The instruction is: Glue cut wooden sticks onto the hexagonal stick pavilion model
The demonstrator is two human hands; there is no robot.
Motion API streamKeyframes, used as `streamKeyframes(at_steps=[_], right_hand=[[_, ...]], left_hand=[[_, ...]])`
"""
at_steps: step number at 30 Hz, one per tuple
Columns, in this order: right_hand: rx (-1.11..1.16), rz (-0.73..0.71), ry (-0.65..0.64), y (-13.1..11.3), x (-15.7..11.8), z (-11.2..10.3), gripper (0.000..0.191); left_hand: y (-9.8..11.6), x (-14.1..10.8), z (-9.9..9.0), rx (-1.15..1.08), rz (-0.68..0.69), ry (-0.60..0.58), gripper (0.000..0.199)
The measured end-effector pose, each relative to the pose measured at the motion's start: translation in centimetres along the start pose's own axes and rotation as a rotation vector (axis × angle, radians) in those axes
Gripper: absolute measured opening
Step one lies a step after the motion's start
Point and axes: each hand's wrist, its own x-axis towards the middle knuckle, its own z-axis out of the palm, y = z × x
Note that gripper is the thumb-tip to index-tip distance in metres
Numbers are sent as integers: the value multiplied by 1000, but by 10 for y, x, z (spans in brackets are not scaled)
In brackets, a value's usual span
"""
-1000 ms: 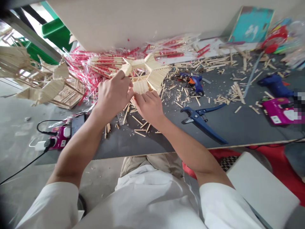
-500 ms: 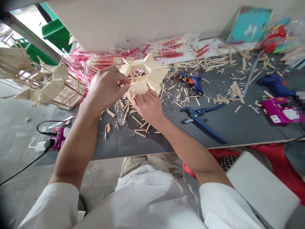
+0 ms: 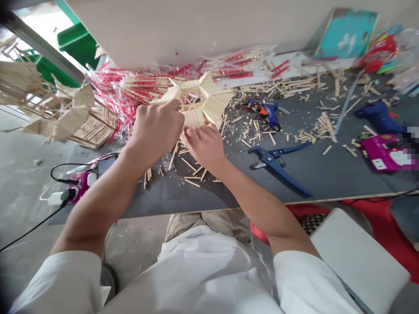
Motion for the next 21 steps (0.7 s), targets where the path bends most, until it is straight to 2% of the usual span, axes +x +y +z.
streamKeyframes(at_steps=[3, 7, 10, 16, 18, 21], right_hand=[[-18, -12, 21, 0, 1, 0, 31], [-41, -49, 140, 0, 0, 2, 31], [-32, -67, 182, 1, 0, 3, 30], [38, 3, 48, 0, 0, 3, 30], [54, 27, 1, -1, 1, 2, 29], [70, 43, -34, -1, 3, 0, 29]], left_hand=[[4, -1, 0, 9, -2, -17, 26], [9, 0, -6, 141, 21, -105, 30], [9, 3, -7, 154, 69, -85, 31], [-5, 9, 4, -22, 30, -25, 36], [-11, 11, 6, -74, 0, -4, 31], [-17, 16, 6, -42, -50, -31, 15]])
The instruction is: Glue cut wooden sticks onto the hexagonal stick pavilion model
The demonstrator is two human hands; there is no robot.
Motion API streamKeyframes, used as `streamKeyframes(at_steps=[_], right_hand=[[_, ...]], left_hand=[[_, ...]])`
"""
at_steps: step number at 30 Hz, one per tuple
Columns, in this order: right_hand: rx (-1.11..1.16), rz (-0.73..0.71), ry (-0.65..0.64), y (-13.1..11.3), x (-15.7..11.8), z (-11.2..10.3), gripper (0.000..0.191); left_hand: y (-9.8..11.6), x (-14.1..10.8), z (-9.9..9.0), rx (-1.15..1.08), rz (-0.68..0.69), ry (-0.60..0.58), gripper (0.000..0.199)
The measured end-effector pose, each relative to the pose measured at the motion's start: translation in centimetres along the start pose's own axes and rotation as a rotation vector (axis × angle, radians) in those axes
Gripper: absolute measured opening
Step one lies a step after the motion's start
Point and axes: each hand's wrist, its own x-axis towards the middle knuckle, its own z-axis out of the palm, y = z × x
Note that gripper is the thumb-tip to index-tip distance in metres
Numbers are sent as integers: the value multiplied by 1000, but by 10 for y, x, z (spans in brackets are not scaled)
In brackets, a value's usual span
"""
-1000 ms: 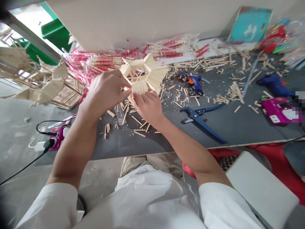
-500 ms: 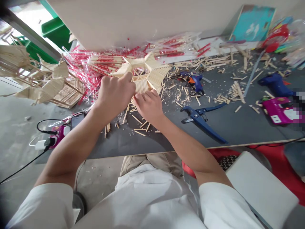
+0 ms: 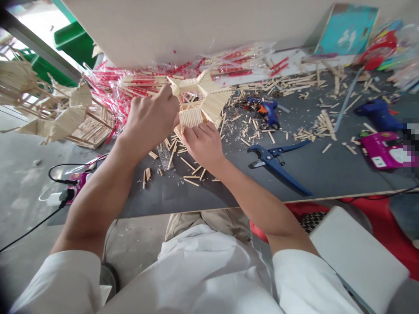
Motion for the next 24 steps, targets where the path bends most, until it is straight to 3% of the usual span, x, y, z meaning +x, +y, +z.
streamKeyframes(at_steps=[3, 9, 14, 16, 19, 22, 24], right_hand=[[-2, -1, -7, 0, 0, -1, 30], [15, -5, 31, 0, -2, -1, 29], [8, -15, 59, -1, -2, -3, 27], [12, -10, 46, -2, -3, -4, 26], [7, -25, 54, -2, -2, -6, 26], [6, -25, 51, -2, -1, -7, 27], [11, -13, 31, -1, -1, -8, 25]], left_hand=[[-2, 5, -4, 46, -50, -6, 13], [-7, 4, -25, 48, -97, 102, 20], [-17, -37, -45, -128, 29, 248, 21], [-23, -65, -48, -234, -9, 144, 21], [-32, -104, -41, -435, 33, -120, 21], [-39, -128, -15, -398, 118, -394, 20], [-41, -135, 10, -330, 107, -455, 24]])
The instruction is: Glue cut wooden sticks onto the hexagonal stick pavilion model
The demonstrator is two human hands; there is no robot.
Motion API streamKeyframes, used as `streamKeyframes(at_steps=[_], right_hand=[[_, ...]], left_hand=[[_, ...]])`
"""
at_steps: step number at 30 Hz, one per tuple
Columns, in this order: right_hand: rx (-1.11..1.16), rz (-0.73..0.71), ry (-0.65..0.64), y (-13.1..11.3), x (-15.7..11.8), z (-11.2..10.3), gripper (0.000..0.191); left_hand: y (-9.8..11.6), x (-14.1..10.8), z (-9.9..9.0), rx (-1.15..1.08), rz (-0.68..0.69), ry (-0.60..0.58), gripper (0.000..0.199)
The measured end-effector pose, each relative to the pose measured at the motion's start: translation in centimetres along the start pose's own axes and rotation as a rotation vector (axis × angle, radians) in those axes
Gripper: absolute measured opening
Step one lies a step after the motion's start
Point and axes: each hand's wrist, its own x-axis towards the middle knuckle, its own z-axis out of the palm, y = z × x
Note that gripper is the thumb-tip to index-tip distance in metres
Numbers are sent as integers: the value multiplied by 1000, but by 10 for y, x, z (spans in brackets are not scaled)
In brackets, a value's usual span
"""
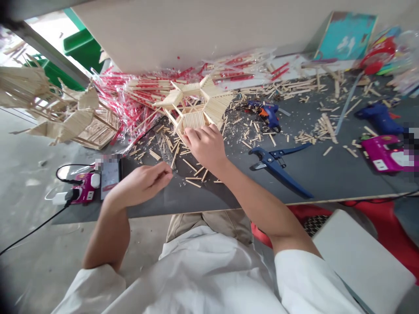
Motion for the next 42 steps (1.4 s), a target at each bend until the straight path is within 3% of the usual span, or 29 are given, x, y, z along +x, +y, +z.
streamKeyframes(at_steps=[4, 7, 14, 21, 26, 38, 42], right_hand=[[2, -3, -17, 1, 0, 1, 23], [-23, -38, 12, 2, -1, 2, 24], [-5, -49, 19, 5, -2, 5, 25], [17, -49, 38, 7, -4, 4, 25], [18, -77, 70, 10, -5, 0, 25], [-9, -83, 89, 9, -6, -7, 28], [-18, -58, 43, 8, -6, -7, 30]], left_hand=[[-12, 17, 40, 120, -65, 62, 31], [-13, 23, 53, 86, -59, 85, 32], [-12, 31, 32, -155, -128, 341, 22], [-14, 81, 25, -105, -240, 666, 27], [-17, 105, 32, -140, -254, 644, 37], [-10, 123, 48, 33, -368, 645, 46], [-6, 124, 46, 114, -384, 634, 38]])
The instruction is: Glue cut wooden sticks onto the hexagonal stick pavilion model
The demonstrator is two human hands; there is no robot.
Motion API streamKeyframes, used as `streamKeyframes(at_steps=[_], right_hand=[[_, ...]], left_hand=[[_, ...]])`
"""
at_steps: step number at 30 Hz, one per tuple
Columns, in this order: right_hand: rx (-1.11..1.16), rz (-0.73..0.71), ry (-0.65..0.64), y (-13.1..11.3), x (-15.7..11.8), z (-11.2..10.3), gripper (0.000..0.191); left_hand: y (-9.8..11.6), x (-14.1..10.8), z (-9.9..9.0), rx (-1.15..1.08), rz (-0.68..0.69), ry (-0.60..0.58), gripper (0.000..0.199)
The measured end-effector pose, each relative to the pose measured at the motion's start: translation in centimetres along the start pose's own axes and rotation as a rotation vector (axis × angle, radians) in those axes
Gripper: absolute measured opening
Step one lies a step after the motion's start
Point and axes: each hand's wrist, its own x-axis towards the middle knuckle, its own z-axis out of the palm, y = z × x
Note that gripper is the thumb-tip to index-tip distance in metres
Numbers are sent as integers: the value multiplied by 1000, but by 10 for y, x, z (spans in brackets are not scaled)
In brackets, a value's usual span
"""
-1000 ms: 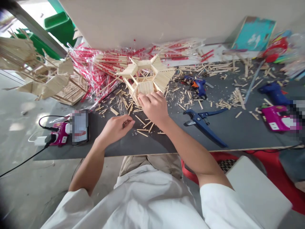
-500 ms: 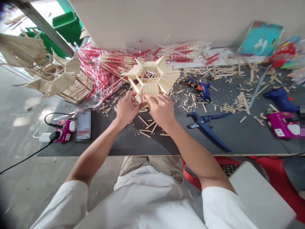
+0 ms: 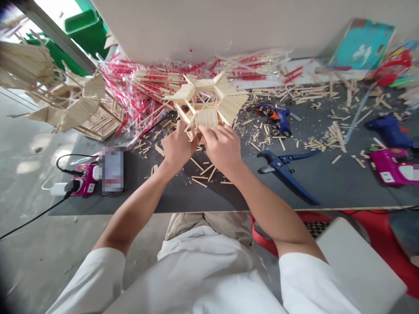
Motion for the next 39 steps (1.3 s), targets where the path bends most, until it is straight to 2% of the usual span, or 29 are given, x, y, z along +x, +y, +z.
streamKeyframes(at_steps=[3, 9, 14, 16, 19, 21, 23, 26, 29, 31, 34, 36, 39], right_hand=[[9, 14, -25, -2, 1, -1, 30], [17, 16, -31, -4, 2, 0, 29], [17, 20, -55, -5, 4, -1, 30], [24, 35, -77, -5, 4, -2, 29], [33, 42, -85, -5, 4, -3, 29], [39, 40, -87, -5, 4, -2, 29], [44, 46, -97, -4, 3, -2, 28], [44, 47, -104, -3, 3, -3, 26], [76, 0, -94, -1, 4, -9, 25], [120, -57, -99, 1, 4, -13, 27], [189, -112, -28, 4, 4, -15, 32], [254, -128, 68, 6, 2, -13, 34], [381, -94, 97, 9, -1, -9, 35]], left_hand=[[-2, -3, -3, 51, 45, 10, 35], [-10, -10, -10, 77, 153, -20, 43], [-13, -21, -31, 166, 229, -98, 44], [-15, -37, -41, 231, 354, -204, 38], [-22, -78, -51, 253, 623, -265, 25], [-28, -113, -52, 164, 824, -282, 18], [-33, -145, -50, 70, 913, -252, 13], [-38, -177, -51, -62, 913, -303, 12], [-38, -189, -65, -221, 850, -354, 22], [-35, -194, -82, -381, 903, -445, 15], [-31, -204, -108, -678, 1181, -691, 7], [-31, -204, -120, -789, 1135, -714, 11], [-34, -179, -122, -736, 920, -568, 12]])
